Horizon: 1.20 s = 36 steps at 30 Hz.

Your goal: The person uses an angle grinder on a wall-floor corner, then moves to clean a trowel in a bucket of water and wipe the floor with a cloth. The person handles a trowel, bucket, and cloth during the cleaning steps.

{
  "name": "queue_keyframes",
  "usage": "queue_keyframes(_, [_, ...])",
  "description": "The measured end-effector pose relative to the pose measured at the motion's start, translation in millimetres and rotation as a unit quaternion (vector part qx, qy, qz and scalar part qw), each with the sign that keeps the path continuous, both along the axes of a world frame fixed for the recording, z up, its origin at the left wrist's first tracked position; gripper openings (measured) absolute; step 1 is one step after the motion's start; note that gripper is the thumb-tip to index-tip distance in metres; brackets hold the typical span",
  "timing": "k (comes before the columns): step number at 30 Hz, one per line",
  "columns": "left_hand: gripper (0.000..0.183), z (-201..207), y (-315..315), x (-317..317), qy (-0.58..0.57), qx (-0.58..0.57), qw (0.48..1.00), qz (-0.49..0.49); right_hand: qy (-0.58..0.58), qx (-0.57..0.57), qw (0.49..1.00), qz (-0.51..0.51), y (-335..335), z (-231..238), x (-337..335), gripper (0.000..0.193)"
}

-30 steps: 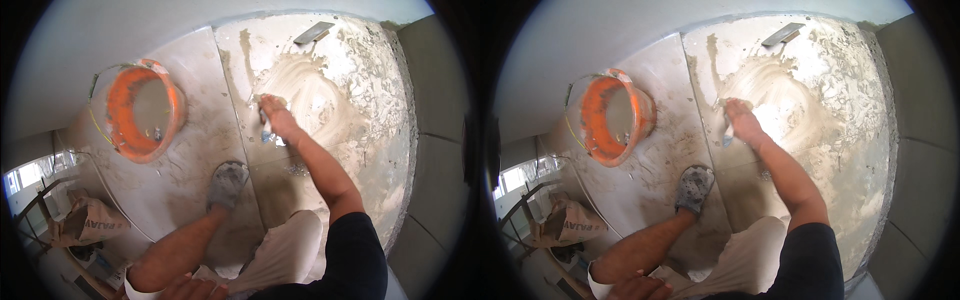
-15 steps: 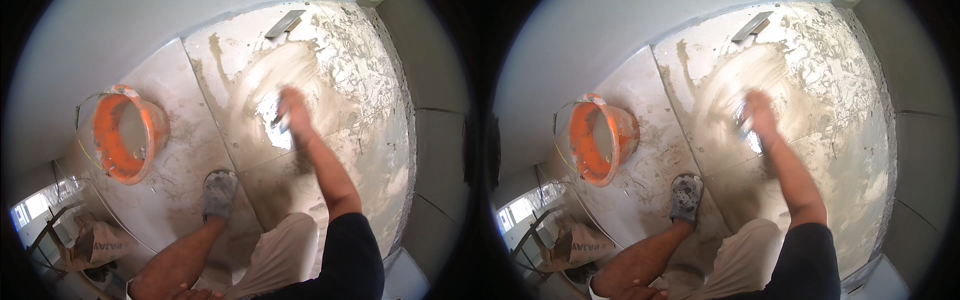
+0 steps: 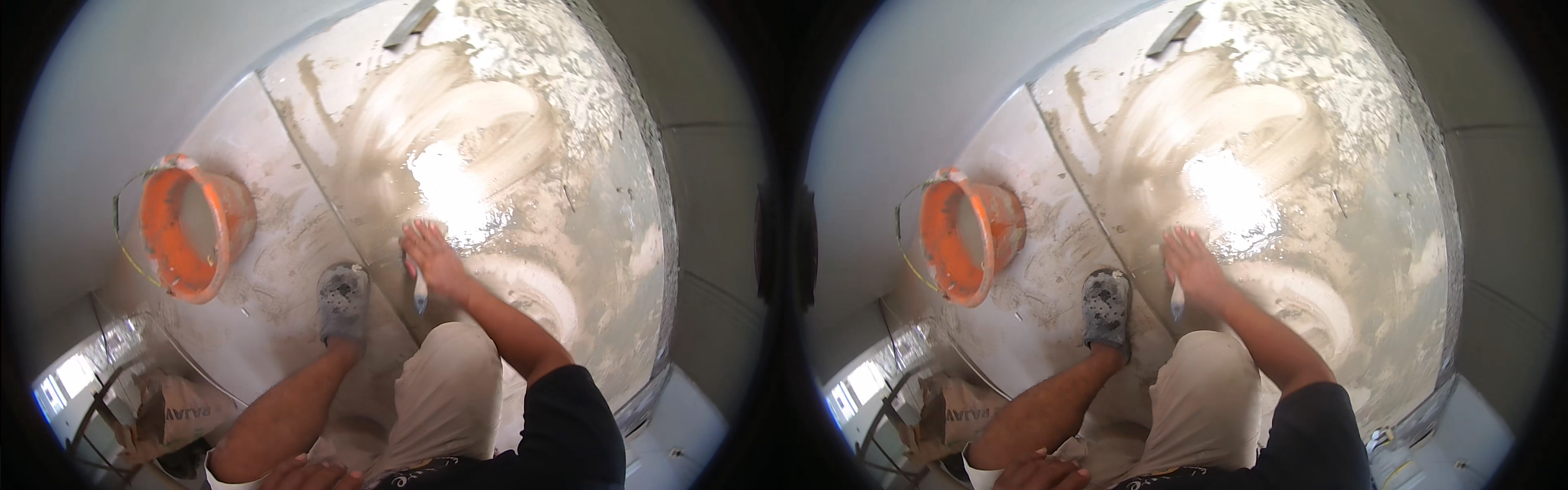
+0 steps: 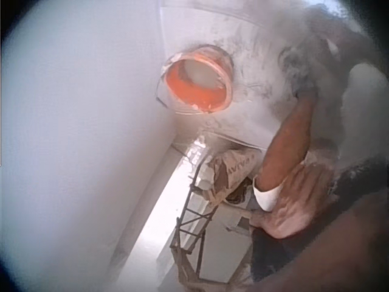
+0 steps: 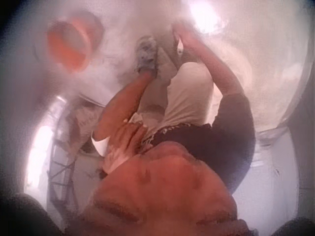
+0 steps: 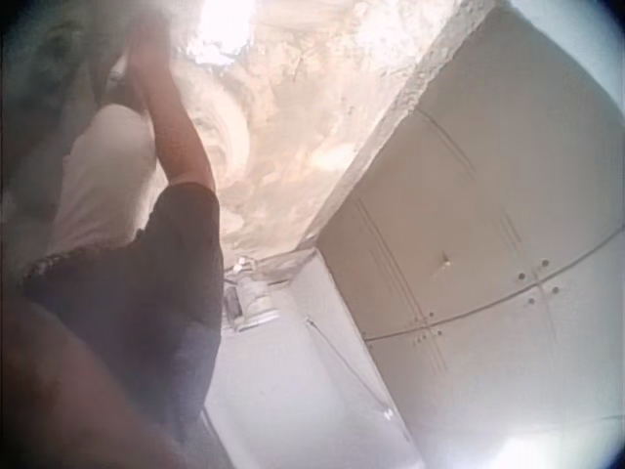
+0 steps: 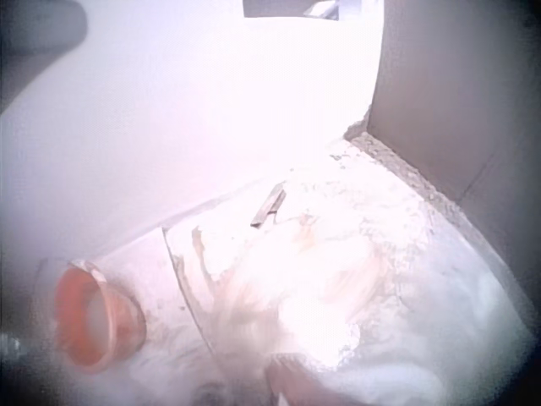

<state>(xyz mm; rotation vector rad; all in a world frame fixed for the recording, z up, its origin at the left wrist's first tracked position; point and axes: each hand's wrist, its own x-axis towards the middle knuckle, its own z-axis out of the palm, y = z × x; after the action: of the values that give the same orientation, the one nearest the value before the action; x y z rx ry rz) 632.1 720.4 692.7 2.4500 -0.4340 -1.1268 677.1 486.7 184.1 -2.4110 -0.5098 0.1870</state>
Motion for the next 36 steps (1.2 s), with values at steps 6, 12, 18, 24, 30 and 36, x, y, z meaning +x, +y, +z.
queue_keyframes(6, [0.059,-2,2,-8,0.048,0.036,0.998,-0.025,-0.131,-0.1,0.909,-0.382,-238,17,129,0.04])
queue_keyframes(12, [0.061,4,-12,4,0.044,0.06,0.996,-0.039,-0.052,-0.123,0.917,-0.375,-158,12,-14,0.054])
queue_keyframes(18, [0.063,5,-20,2,0.03,0.077,0.995,-0.056,0.058,-0.05,0.989,-0.125,-95,14,-70,0.057])
queue_keyframes(24, [0.064,9,-34,-6,0.011,0.087,0.993,-0.081,0.072,-0.087,0.908,-0.402,-258,31,140,0.048])
queue_keyframes(30, [0.062,9,-21,-27,0.015,0.104,0.994,-0.038,-0.077,-0.068,0.971,-0.218,-183,75,28,0.044])
queue_keyframes(36, [0.06,9,-18,-22,0.016,0.07,0.997,-0.02,0.1,-0.076,0.981,0.147,-80,52,-164,0.05])
